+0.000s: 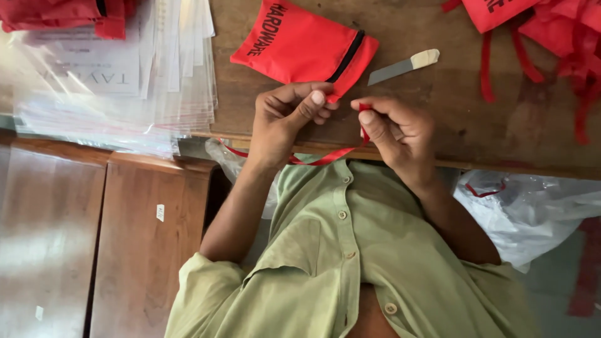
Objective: Assembling small red fabric bags by inserting wooden sticks and folding the fabric.
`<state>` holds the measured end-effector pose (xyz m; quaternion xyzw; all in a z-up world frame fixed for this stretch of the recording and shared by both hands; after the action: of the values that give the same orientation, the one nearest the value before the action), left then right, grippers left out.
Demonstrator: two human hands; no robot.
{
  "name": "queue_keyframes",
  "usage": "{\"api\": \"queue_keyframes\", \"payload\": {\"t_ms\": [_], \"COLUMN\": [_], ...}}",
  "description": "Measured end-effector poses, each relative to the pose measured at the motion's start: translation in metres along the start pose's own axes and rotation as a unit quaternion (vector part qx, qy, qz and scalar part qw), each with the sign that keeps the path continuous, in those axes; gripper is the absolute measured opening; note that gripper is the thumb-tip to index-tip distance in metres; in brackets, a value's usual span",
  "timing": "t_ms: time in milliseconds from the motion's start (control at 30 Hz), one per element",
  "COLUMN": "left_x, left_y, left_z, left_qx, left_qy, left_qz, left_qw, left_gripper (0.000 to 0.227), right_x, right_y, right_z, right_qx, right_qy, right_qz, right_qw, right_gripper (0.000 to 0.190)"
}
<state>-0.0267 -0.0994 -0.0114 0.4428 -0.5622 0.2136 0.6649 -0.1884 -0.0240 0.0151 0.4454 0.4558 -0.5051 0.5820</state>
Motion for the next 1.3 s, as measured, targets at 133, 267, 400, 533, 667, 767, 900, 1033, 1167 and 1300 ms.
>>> {"api": "queue_keyframes", "payload": {"t_ms": [133,267,400,533,667,767,900,1033,1167,1300], "left_x": [0.004,0.005,0.0,-0.001,0.003,0.001,0.022,0.081,0.097,0.12], "left_y": [0.002,0.002,0.0,-0.002,-0.001,-0.002,0.003,0.016,0.021,0.036], "left_z": [0.0,-0.001,0.001,0.001,0.0,0.0,-0.004,-0.017,-0.019,-0.036], "left_qx": [-0.005,-0.008,-0.008,-0.006,-0.024,0.001,0.06,0.144,0.112,0.051], "left_qy": [0.004,0.001,0.01,0.024,0.058,0.079,0.147,0.307,0.329,0.324], "left_qz": [0.001,-0.001,-0.008,-0.016,-0.008,-0.013,0.067,0.257,0.319,0.323], "left_qw": [1.0,1.0,1.0,1.0,0.998,0.997,0.985,0.905,0.882,0.888], "left_gripper": [0.027,0.028,0.028,0.027,0.027,0.024,0.018,0.014,0.016,0.019], "right_x": [-0.018,-0.057,-0.039,-0.012,-0.005,-0.022,-0.027,-0.01,-0.027,-0.061], "right_y": [-0.004,0.009,0.004,-0.002,-0.002,0.007,0.01,-0.003,-0.009,0.0], "right_z": [-0.001,0.001,0.0,0.003,0.006,0.015,0.018,0.014,0.016,0.007], "right_qx": [0.034,0.04,0.047,0.038,0.018,0.002,-0.007,0.016,0.053,0.06], "right_qy": [-0.041,-0.156,-0.124,-0.033,-0.011,-0.033,-0.036,-0.005,-0.021,-0.052], "right_qz": [-0.131,-0.327,-0.22,-0.082,-0.075,-0.042,0.0,0.043,-0.044,-0.142], "right_qw": [0.99,0.931,0.967,0.995,0.997,0.999,0.999,0.999,0.997,0.987], "right_gripper": [0.015,0.009,0.009,0.009,0.011,0.012,0.013,0.011,0.01,0.01]}}
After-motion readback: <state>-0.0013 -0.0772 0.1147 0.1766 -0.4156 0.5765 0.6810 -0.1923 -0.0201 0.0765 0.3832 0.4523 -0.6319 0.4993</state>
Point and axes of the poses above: each hand's wrist, its own z-axis towards the middle knuckle, its own y-axis out of the palm, x = y × z, the point moved 10 cm from there along z, towards the middle knuckle, and after that the axes turned 7 degrees about -x, right-handed, at the moved point
